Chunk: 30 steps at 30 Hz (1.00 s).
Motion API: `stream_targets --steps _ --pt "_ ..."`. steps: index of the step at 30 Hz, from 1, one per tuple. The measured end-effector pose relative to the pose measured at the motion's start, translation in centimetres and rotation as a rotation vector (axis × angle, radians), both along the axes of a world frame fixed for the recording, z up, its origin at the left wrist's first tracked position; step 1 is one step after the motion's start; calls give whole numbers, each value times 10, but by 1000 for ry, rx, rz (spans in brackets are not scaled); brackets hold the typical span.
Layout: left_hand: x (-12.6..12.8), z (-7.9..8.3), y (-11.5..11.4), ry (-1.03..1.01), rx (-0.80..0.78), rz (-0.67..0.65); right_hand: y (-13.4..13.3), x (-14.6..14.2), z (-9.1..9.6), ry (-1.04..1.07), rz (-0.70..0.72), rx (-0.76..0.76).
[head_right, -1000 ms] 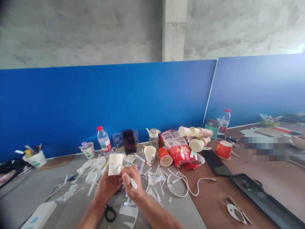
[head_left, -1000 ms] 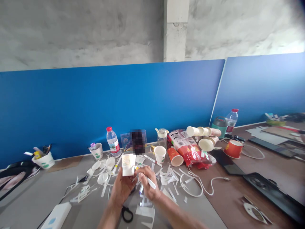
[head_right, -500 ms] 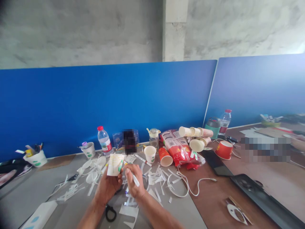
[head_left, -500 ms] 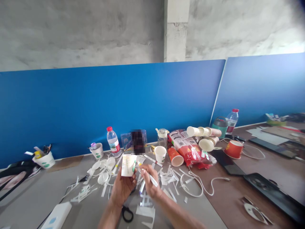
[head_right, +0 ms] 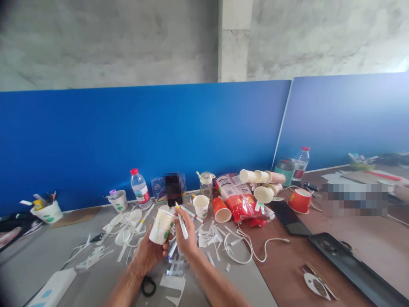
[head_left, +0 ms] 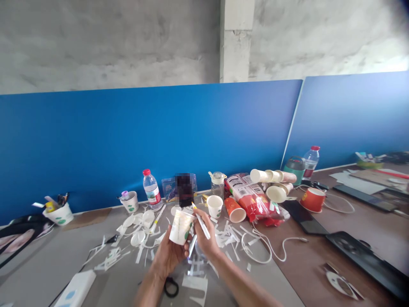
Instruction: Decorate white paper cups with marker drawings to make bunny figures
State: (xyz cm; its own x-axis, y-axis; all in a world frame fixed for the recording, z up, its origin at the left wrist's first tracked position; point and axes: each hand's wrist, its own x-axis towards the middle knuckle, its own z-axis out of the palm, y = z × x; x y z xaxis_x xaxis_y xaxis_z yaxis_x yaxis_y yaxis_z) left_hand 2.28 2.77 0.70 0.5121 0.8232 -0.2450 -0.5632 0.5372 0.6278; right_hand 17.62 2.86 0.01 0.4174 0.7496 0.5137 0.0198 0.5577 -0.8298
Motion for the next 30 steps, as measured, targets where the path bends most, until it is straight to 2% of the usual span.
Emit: stream_targets --steps 11,17,25,30 --pt "-8 -9 6 236 105 11 1 8 2 -100 5 67" --pt "0 -10 4 227 115 95 -6 8 2 -243 -178 126" --pt "-4 -7 8 120 177 206 -28 -10 10 -491 -19 353" --pt "-7 -10 10 87 141 202 -31 -10 14 -503 61 315"
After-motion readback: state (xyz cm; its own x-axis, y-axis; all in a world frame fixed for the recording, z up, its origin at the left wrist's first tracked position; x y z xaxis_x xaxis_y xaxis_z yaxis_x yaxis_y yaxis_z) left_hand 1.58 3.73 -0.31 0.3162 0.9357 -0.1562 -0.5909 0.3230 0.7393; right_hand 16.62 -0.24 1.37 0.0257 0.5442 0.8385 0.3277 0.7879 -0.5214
